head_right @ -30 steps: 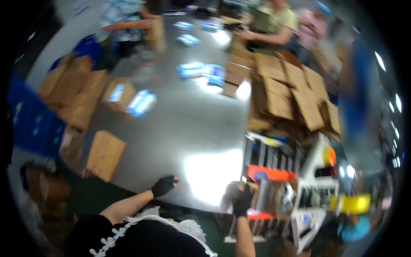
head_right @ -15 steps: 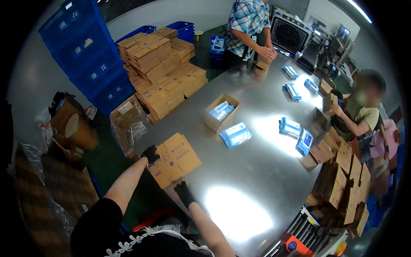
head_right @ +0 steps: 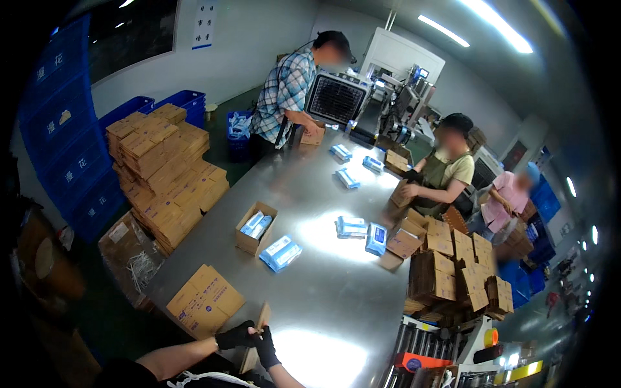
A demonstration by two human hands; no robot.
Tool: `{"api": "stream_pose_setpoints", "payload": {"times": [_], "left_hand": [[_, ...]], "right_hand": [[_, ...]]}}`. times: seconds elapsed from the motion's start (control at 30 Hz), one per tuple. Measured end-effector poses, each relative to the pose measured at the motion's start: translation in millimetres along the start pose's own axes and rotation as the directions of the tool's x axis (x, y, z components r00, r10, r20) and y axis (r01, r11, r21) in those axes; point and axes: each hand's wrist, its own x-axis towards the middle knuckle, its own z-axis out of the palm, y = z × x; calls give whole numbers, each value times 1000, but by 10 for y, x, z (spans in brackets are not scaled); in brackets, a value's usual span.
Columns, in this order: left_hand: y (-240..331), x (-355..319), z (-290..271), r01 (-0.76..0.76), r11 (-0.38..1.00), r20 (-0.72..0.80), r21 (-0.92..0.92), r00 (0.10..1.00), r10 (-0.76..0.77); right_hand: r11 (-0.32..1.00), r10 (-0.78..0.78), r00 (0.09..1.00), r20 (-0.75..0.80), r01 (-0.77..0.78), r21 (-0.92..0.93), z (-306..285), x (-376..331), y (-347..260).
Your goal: The person places blue packs of wet wipes into cardboard boxes by hand and kemudian walks to a pallet to retrieve a stack of flat cardboard box templates.
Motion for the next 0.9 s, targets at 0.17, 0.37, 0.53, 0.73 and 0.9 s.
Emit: {"api": "stream_pose_setpoints", "payload": {"times": [0.17,0.37,0.53,0.73,0.9], "left_hand": [[196,191,356,147,977,-31,-157,988,-154],[369,57,172,80,823,-349,563,925,148],[615,624,327,267,444,-339,855,937,88],[435,1021,376,-54,428,-67,902,963,261],[640,445,691,-30,342,-32,939,984,175]], "right_hand": [[964,145,961,237,-191,187,-549,-436,-959],[883,-296,926,-236,171,-437,-879,-526,-1017],[304,-793,607,54,472,-827,-1296,-533,-1085],[171,-537,628,563,735,-656,-1473,-296,-1087],[666,-526,741,-417,54,-744,-994,-233,-938]]}}
